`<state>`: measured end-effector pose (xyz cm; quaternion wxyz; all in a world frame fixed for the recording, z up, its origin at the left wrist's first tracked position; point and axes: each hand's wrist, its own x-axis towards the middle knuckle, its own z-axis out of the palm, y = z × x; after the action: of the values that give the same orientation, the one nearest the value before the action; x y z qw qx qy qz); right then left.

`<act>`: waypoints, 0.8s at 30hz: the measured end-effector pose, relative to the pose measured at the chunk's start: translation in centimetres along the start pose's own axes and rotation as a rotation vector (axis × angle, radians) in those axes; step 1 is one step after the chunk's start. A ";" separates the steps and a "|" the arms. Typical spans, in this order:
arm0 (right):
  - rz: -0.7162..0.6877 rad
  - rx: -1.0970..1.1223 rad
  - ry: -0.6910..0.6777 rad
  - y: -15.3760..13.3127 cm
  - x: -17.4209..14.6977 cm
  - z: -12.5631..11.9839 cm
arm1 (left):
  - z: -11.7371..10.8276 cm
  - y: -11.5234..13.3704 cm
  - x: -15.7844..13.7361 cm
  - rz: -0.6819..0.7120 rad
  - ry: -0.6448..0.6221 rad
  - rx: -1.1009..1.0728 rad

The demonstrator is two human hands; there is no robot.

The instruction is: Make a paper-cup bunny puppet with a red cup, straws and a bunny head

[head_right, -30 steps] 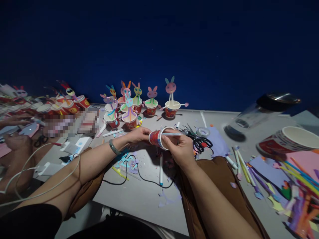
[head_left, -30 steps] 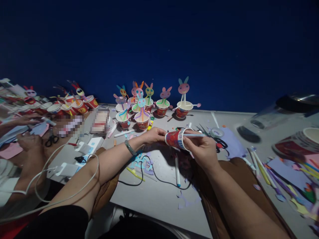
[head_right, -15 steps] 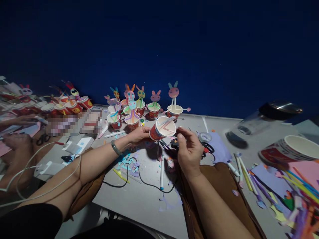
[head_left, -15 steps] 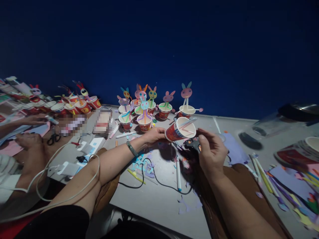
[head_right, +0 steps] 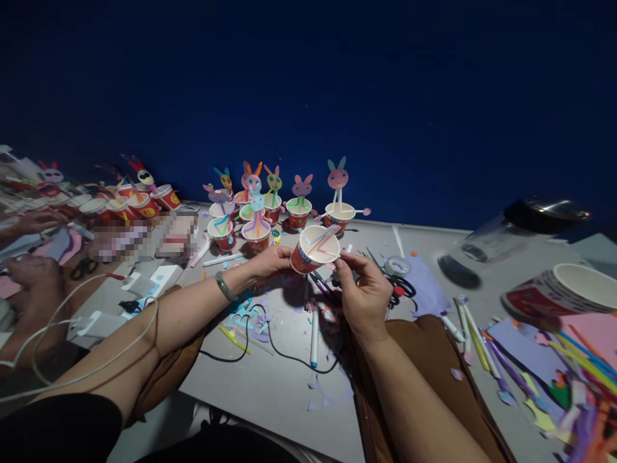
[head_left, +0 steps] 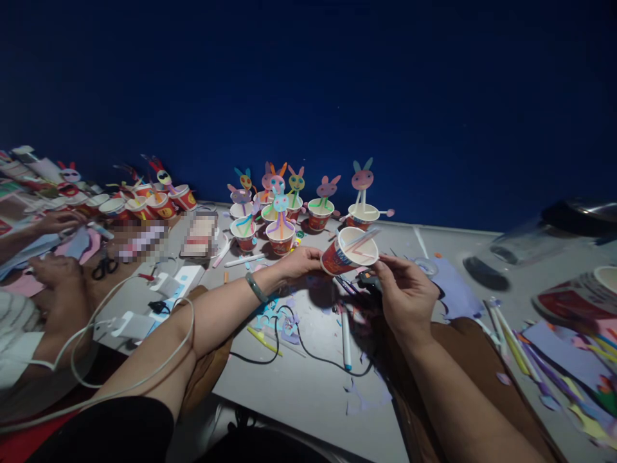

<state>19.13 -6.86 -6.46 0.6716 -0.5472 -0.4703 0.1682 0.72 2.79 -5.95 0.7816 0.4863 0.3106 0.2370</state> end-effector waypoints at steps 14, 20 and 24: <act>-0.120 0.035 -0.008 -1.1 0.3 0.0 | 0.1 -0.9 0.2 -0.032 -0.072 0.095; -0.122 0.039 -0.009 -0.9 0.4 -0.2 | 0.1 -1.5 0.6 -0.068 -0.052 0.050; -0.122 0.010 0.001 -0.8 0.4 -0.2 | 0.2 -1.9 0.8 -0.095 -0.062 -0.009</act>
<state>19.27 -6.98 -5.55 0.6835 -0.5144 -0.5016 0.1290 1.52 2.40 -7.76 0.8035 0.4744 0.3080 0.1857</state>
